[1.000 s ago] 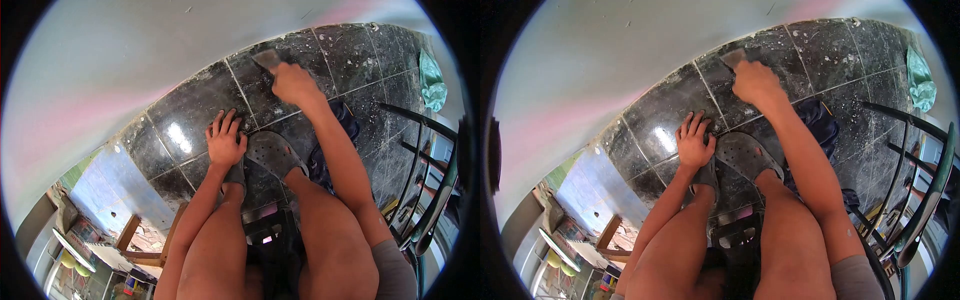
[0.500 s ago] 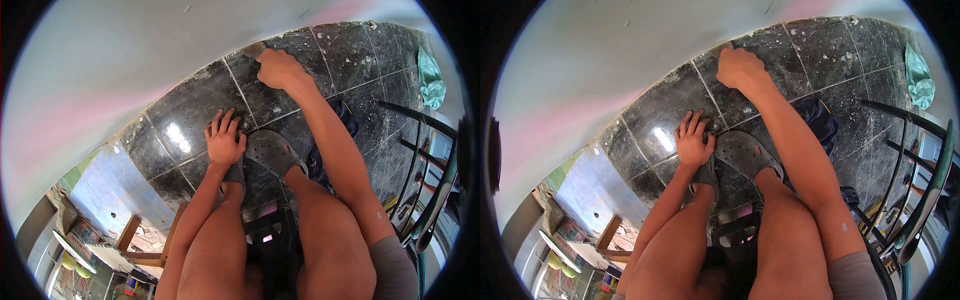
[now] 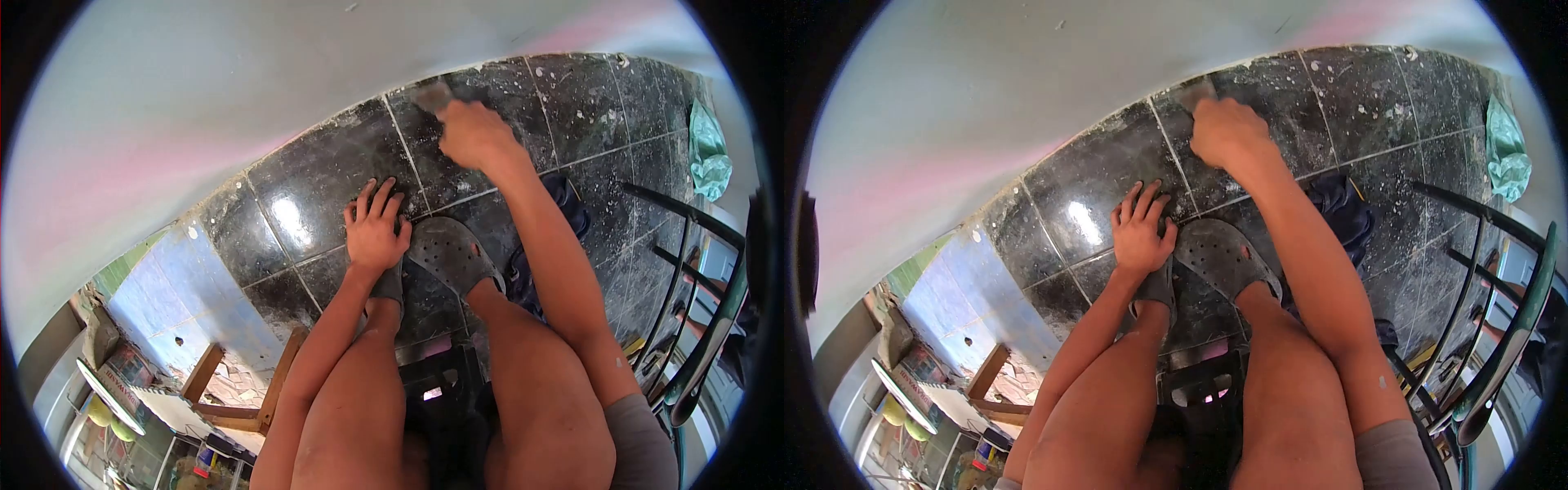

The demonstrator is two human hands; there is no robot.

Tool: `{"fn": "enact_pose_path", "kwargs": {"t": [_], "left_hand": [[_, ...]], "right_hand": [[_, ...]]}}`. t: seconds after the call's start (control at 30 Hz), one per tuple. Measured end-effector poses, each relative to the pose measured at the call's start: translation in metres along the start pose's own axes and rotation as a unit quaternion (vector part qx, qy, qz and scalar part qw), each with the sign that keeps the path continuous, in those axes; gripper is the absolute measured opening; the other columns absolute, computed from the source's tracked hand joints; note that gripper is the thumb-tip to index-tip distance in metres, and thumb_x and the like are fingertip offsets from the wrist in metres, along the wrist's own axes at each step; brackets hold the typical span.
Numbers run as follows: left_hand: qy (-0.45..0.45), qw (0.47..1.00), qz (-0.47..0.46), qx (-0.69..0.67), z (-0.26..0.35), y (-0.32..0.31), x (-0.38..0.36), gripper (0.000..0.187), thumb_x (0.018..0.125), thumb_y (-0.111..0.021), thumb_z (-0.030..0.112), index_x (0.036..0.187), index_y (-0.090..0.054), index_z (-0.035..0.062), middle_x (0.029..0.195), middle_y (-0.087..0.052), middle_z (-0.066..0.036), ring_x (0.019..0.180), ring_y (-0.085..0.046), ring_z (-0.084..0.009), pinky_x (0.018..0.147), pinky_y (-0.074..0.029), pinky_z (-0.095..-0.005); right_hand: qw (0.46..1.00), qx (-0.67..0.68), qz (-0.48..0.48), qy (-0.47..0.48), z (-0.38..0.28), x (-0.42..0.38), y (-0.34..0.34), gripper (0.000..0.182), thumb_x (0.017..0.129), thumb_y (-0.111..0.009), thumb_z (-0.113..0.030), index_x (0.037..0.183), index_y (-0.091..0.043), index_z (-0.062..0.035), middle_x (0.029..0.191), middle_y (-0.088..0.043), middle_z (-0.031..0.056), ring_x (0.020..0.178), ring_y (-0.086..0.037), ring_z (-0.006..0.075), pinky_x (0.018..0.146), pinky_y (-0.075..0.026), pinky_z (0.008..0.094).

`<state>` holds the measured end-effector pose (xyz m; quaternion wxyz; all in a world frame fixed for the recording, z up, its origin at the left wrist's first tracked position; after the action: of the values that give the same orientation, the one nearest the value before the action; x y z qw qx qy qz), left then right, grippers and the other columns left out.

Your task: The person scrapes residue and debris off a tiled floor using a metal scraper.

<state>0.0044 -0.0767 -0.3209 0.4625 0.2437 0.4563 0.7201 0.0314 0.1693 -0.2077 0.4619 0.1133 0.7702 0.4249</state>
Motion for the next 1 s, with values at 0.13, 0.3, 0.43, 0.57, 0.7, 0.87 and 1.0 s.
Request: {"fn": "enact_pose_path", "kwargs": {"t": [0.13,0.3,0.43,0.57,0.7,0.87,1.0], "left_hand": [[0.006,1.0,-0.008,0.0,0.0,0.001,-0.001,0.041,0.086,-0.065,0.024,0.126,-0.068,0.0151,0.154,-0.053,-0.002,0.148,-0.041,-0.031,0.116,-0.033,-0.0548],[0.002,1.0,-0.003,0.0,-0.001,-0.001,-0.003,0.042,0.086,-0.065,0.024,0.127,-0.068,0.0154,0.155,-0.052,-0.002,0.148,-0.041,-0.031,0.116,-0.033,-0.0553],[0.004,1.0,-0.008,0.001,-0.001,0.001,-0.002,0.041,0.087,-0.065,0.025,0.127,-0.068,0.0153,0.155,-0.052,-0.002,0.148,-0.041,-0.0312,0.116,-0.033,-0.0558],[0.007,1.0,-0.014,0.002,0.001,0.001,-0.005,0.041,0.087,-0.064,0.025,0.127,-0.068,0.0153,0.155,-0.052,-0.002,0.148,-0.041,-0.0311,0.116,-0.033,-0.0563],[0.007,1.0,-0.011,0.005,0.0,0.001,-0.004,0.042,0.087,-0.064,0.025,0.128,-0.067,0.0154,0.155,-0.052,-0.002,0.148,-0.04,-0.0309,0.116,-0.033,-0.0563],[0.003,1.0,-0.009,0.004,-0.001,-0.001,-0.002,0.041,0.088,-0.064,0.025,0.128,-0.068,0.015,0.155,-0.052,-0.002,0.148,-0.04,-0.0309,0.116,-0.034,-0.0555],[0.003,1.0,-0.01,0.006,0.0,-0.001,-0.002,0.042,0.088,-0.064,0.025,0.128,-0.068,0.0149,0.155,-0.052,-0.002,0.148,-0.04,-0.031,0.116,-0.034,-0.0551]], "right_hand": [[0.999,-0.006,-0.027,0.018,0.004,-0.006,-0.009,0.034,0.09,-0.066,-0.015,0.121,-0.072,-0.001,0.123,-0.072,0.0252,0.119,-0.068,0.0427,0.1,-0.056,0.0508],[1.0,0.006,-0.013,0.004,-0.007,0.005,-0.001,0.033,0.091,-0.066,-0.015,0.12,-0.073,-0.0013,0.123,-0.072,0.0255,0.118,-0.069,0.0425,0.1,-0.056,0.0498],[1.0,-0.011,-0.012,0.013,0.001,-0.013,-0.014,0.032,0.091,-0.065,-0.014,0.12,-0.073,-0.0017,0.124,-0.072,0.0249,0.117,-0.069,0.0427,0.099,-0.057,0.05],[0.999,-0.013,-0.045,0.016,-0.004,-0.002,-0.006,0.035,0.091,-0.065,-0.013,0.123,-0.071,-0.0019,0.126,-0.071,0.0246,0.119,-0.068,0.0431,0.1,-0.057,0.0514],[1.0,0.004,-0.024,0.008,-0.01,0.01,-0.004,0.035,0.091,-0.066,-0.014,0.123,-0.072,-0.0032,0.128,-0.07,0.025,0.119,-0.068,0.0435,0.1,-0.056,0.0519],[0.999,0.007,-0.041,0.009,0.005,-0.012,-0.018,0.034,0.091,-0.066,-0.013,0.121,-0.072,-0.0008,0.127,-0.07,0.0248,0.118,-0.068,0.0441,0.1,-0.057,0.0521],[1.0,0.027,-0.009,0.002,-0.004,0.008,-0.01,0.034,0.09,-0.067,-0.014,0.121,-0.072,-0.0012,0.126,-0.071,0.0246,0.119,-0.068,0.0448,0.1,-0.056,0.0522]]}}
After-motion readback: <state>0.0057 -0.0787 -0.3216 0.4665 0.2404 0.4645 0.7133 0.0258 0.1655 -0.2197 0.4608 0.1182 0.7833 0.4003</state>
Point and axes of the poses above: each hand's wrist, its own x-axis towards the middle knuckle, its own y-axis out of the back of the hand, z = x × y, the point moved 1 cm from there along x, towards the middle knuckle
